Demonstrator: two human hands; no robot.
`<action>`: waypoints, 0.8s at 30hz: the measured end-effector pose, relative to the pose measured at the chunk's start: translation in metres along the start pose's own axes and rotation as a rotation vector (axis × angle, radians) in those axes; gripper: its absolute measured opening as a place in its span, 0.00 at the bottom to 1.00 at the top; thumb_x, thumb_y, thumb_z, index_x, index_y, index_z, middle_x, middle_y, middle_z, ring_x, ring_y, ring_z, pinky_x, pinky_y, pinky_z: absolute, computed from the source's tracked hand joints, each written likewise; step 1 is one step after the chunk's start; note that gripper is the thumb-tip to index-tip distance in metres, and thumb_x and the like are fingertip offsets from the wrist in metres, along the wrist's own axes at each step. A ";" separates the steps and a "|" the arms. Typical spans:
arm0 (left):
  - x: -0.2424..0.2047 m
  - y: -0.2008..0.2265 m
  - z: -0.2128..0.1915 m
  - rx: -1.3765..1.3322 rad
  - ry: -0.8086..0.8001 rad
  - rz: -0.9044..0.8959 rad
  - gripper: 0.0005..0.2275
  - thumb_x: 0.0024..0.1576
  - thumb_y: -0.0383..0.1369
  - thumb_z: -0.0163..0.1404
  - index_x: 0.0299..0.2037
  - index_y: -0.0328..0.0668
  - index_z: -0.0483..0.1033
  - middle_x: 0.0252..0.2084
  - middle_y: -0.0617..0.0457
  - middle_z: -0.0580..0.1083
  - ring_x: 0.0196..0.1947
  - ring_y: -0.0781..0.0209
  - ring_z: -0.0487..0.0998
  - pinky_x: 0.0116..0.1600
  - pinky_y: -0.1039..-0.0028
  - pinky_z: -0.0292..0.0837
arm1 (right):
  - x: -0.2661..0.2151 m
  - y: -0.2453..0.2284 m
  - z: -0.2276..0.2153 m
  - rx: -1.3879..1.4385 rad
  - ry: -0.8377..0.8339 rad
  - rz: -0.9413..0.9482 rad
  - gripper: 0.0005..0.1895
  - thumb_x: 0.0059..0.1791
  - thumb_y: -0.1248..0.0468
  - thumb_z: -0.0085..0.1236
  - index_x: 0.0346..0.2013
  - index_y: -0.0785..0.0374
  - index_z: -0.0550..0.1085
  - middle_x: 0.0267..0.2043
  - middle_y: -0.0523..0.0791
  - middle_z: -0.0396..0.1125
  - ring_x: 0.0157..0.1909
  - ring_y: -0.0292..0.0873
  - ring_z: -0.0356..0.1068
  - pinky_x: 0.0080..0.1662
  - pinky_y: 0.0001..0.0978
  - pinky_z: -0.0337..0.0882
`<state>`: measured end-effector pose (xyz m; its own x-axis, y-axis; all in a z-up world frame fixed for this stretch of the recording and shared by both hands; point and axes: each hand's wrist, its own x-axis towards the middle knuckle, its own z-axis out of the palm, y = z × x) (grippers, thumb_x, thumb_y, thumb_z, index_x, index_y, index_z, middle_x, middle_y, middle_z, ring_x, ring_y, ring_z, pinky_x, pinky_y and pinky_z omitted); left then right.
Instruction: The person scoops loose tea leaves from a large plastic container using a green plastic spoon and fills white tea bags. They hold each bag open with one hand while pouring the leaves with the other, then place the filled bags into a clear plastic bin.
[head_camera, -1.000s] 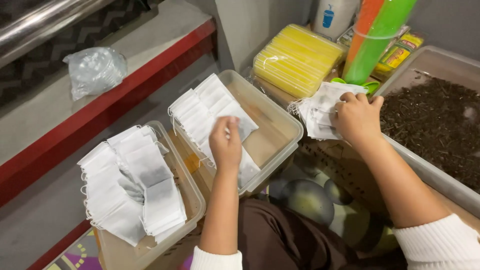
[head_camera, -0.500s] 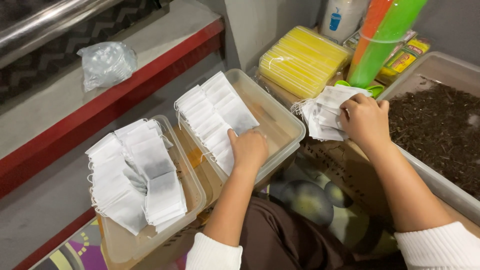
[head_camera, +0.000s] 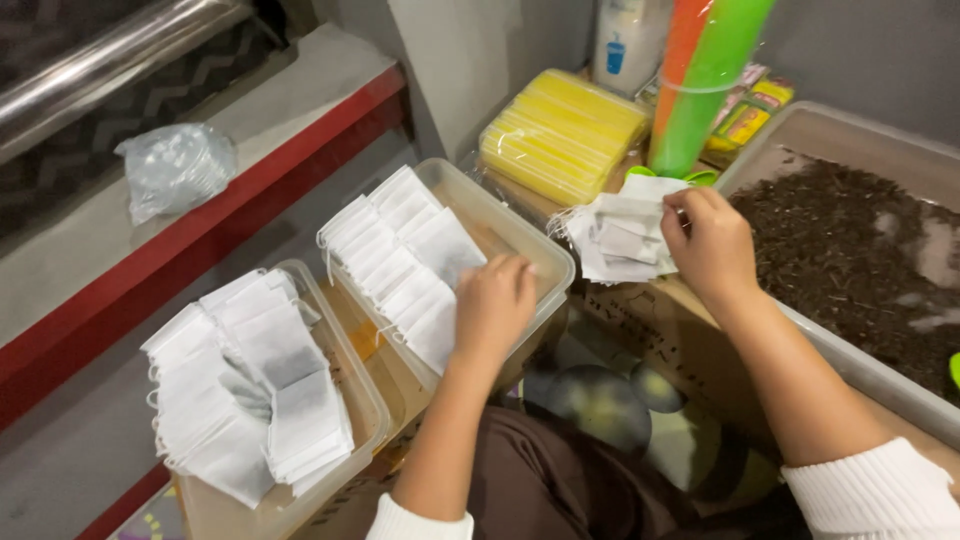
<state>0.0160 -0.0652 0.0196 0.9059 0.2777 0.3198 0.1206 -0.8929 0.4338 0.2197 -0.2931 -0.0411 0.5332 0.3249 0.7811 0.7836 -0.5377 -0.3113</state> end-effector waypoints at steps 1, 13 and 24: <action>0.003 0.010 0.015 -0.002 0.000 0.010 0.14 0.66 0.39 0.43 0.44 0.41 0.80 0.37 0.49 0.78 0.38 0.50 0.82 0.53 0.55 0.68 | 0.000 -0.004 -0.002 -0.008 0.007 0.002 0.04 0.51 0.71 0.62 0.40 0.60 0.79 0.40 0.45 0.73 0.37 0.50 0.76 0.37 0.36 0.75; 0.019 0.082 0.134 -2.035 -0.348 -0.829 0.41 0.63 0.59 0.50 0.76 0.46 0.42 0.65 0.35 0.59 0.56 0.34 0.73 0.57 0.53 0.77 | -0.078 -0.044 -0.068 0.115 0.092 -0.186 0.06 0.46 0.70 0.63 0.38 0.61 0.80 0.49 0.45 0.75 0.43 0.50 0.77 0.44 0.39 0.77; 0.061 0.152 0.185 -1.245 -0.115 -0.120 0.11 0.61 0.36 0.57 0.50 0.40 0.80 0.40 0.52 0.81 0.43 0.67 0.81 0.49 0.71 0.79 | -0.081 0.008 -0.167 0.032 0.085 -0.168 0.17 0.47 0.70 0.59 0.51 0.64 0.79 0.56 0.56 0.71 0.55 0.63 0.72 0.55 0.53 0.72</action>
<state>0.1649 -0.2497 -0.0501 0.9533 0.2459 0.1753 -0.2033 0.0931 0.9747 0.1294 -0.4541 -0.0163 0.3661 0.3408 0.8659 0.8699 -0.4558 -0.1884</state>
